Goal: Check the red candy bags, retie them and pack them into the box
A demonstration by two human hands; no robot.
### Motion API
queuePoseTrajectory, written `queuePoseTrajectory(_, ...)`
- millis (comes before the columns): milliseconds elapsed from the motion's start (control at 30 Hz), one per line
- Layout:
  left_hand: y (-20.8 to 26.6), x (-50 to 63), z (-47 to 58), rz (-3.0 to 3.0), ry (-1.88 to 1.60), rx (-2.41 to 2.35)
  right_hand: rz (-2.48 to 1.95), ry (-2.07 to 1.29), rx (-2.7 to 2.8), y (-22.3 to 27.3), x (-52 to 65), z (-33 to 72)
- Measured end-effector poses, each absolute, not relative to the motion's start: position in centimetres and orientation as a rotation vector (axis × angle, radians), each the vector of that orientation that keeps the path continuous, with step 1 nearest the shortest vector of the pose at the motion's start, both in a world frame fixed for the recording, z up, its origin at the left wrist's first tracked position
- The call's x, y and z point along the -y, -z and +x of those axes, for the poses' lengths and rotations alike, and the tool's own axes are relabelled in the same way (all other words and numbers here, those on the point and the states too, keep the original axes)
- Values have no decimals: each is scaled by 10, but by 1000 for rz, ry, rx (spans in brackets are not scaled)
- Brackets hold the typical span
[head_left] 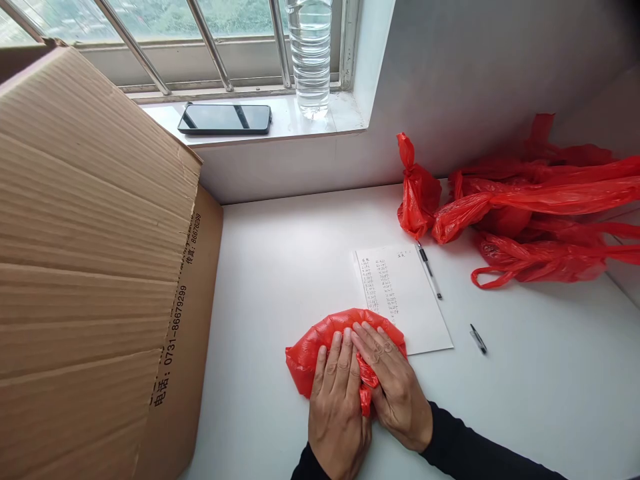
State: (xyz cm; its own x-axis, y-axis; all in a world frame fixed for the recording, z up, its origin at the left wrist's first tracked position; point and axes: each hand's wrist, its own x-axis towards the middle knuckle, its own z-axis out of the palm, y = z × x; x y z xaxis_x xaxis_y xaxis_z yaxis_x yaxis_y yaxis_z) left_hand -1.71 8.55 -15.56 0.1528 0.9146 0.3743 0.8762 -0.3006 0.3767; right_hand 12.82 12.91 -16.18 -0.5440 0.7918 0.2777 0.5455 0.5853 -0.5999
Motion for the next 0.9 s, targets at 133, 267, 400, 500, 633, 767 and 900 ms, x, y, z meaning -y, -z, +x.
queuePoseTrajectory(133,157,-85,-17,2322,-848,-1813,-1055,-623,2282,163,-129,128)
queuePoseTrajectory(267,157,-84,-16,2306,-849,-1822,-1050,-615,2277,162,-129,128)
queuePoseTrajectory(400,155,-83,-15,2285,-848,-1833,-1044,-615,2258,160,-129,126)
queuePoseTrajectory(500,151,-83,-16,2288,-849,-1827,-1024,-630,2248,162,-129,127)
queuePoseTrajectory(633,138,-80,-19,2317,-875,-1850,-993,-762,2179,167,-123,136)
queuePoseTrajectory(767,127,-75,-20,2342,-972,-1949,-1026,-1003,1878,163,-117,153)
queuePoseTrajectory(900,126,-83,-19,2342,-1149,-2098,-1294,-1169,1479,149,-125,168)
